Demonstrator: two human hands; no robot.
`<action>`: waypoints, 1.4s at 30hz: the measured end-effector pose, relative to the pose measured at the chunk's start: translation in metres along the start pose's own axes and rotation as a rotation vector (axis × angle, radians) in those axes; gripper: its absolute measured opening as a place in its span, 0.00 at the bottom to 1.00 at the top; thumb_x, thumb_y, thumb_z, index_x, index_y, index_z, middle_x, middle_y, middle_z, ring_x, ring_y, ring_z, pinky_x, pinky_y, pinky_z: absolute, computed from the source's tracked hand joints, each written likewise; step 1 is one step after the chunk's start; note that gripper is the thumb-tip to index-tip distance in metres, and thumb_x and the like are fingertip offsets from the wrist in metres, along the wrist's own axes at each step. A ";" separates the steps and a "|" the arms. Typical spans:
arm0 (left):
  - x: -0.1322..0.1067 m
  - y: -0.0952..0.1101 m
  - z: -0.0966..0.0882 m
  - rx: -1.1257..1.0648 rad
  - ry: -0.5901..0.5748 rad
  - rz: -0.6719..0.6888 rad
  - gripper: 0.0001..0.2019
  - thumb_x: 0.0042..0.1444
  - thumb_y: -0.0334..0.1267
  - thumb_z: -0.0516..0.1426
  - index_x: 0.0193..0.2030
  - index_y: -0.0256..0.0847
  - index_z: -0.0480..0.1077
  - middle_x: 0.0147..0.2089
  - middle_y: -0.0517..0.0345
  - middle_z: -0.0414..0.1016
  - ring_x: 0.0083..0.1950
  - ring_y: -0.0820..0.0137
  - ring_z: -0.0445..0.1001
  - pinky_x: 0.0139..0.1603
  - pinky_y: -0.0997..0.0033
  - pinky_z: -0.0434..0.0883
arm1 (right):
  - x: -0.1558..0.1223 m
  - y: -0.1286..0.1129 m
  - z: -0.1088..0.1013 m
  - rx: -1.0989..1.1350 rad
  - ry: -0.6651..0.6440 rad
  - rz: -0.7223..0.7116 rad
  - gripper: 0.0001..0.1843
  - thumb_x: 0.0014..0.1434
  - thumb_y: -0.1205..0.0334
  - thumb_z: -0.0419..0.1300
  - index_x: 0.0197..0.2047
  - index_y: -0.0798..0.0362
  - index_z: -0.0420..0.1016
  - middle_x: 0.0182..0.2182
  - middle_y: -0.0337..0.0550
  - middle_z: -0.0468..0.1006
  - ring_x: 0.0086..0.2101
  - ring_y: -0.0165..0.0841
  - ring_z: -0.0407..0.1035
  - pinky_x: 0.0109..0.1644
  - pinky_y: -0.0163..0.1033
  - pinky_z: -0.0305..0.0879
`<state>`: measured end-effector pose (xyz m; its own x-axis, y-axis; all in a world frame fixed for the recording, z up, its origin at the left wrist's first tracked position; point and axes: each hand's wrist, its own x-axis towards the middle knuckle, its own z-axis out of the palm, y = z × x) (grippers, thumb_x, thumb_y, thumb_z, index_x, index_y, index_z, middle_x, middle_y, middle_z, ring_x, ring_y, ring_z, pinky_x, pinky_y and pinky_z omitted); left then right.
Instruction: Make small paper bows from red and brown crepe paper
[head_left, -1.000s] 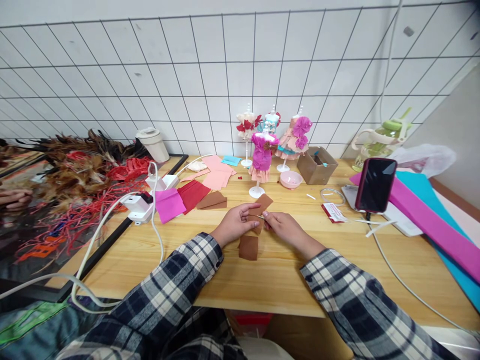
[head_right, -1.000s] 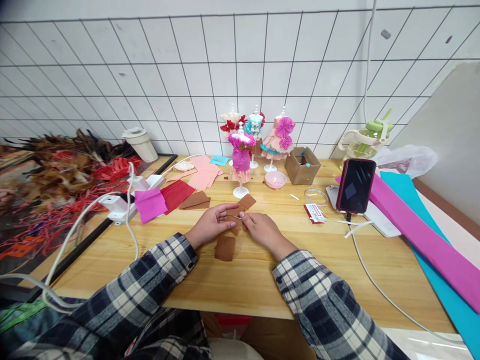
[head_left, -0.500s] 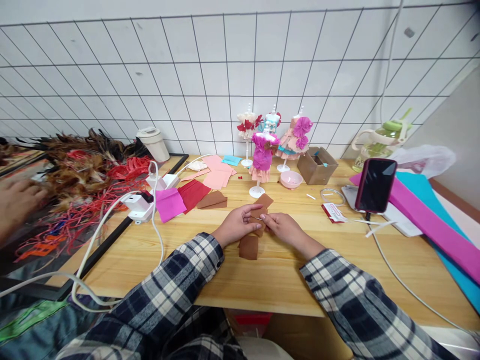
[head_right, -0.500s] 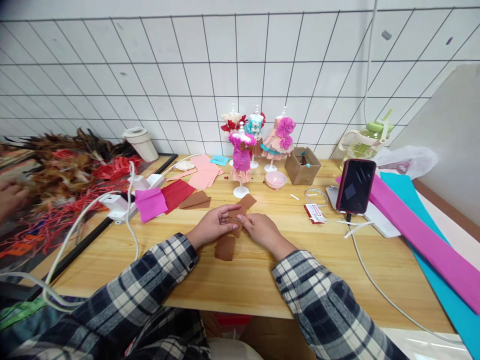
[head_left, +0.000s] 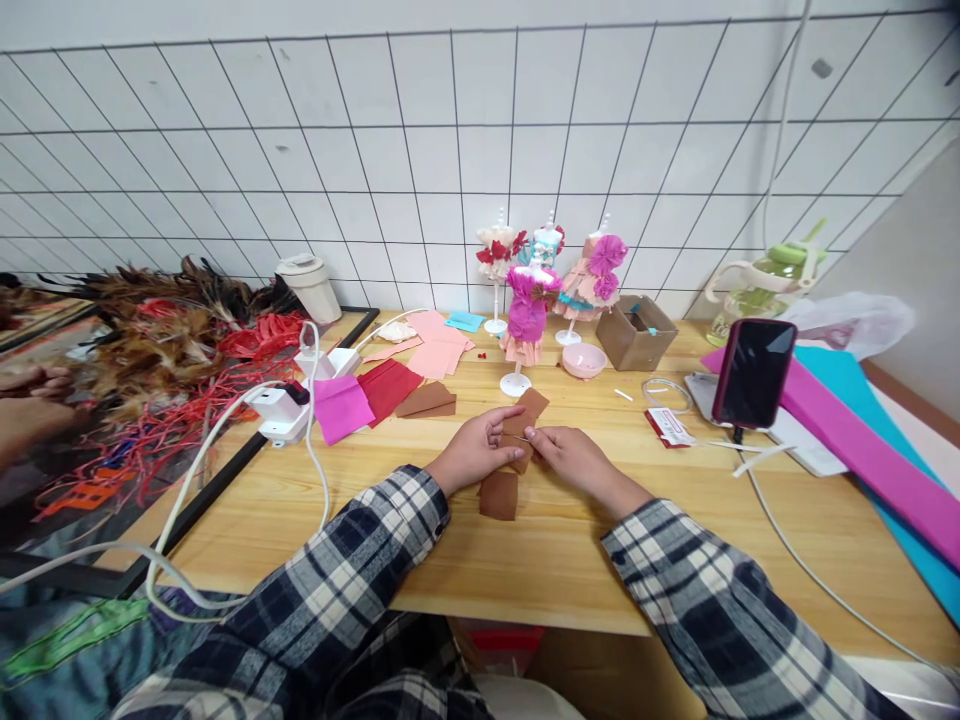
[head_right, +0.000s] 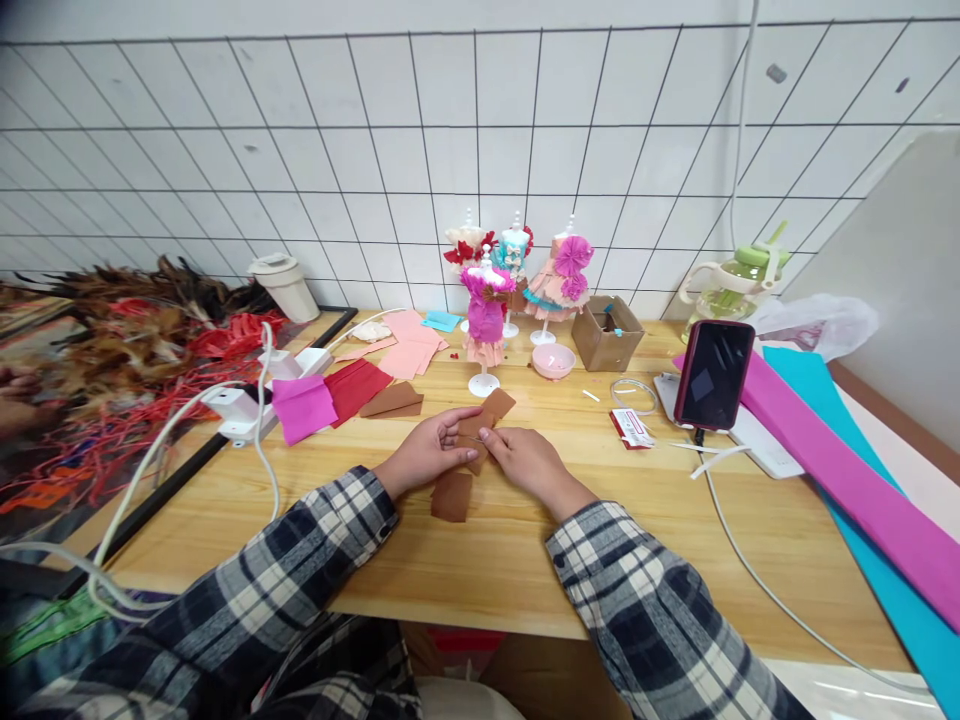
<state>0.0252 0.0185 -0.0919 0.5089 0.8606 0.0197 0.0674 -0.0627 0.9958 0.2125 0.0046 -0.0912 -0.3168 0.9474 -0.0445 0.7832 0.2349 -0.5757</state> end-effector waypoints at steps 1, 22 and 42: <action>0.000 0.000 0.000 0.007 0.002 0.001 0.35 0.46 0.29 0.63 0.62 0.36 0.58 0.46 0.50 0.75 0.45 0.67 0.75 0.46 0.68 0.71 | 0.000 0.000 0.000 -0.010 -0.004 0.001 0.33 0.64 0.39 0.36 0.26 0.52 0.69 0.25 0.41 0.74 0.26 0.29 0.62 0.29 0.33 0.49; -0.001 -0.005 0.007 0.133 -0.016 0.049 0.35 0.47 0.32 0.63 0.63 0.39 0.58 0.40 0.54 0.72 0.39 0.70 0.72 0.39 0.72 0.69 | 0.002 -0.002 0.001 -0.063 -0.009 0.028 0.31 0.64 0.40 0.40 0.25 0.51 0.71 0.24 0.40 0.74 0.24 0.29 0.61 0.27 0.34 0.47; -0.002 -0.001 0.009 0.091 -0.040 0.034 0.36 0.46 0.30 0.62 0.63 0.37 0.58 0.41 0.52 0.74 0.40 0.70 0.73 0.40 0.71 0.70 | 0.001 -0.005 0.001 -0.050 -0.028 0.022 0.30 0.64 0.42 0.40 0.27 0.51 0.74 0.26 0.40 0.76 0.26 0.30 0.65 0.29 0.34 0.50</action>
<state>0.0320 0.0116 -0.0940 0.5460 0.8364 0.0475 0.1269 -0.1387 0.9822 0.2079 0.0043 -0.0887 -0.3136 0.9462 -0.0793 0.8155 0.2256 -0.5329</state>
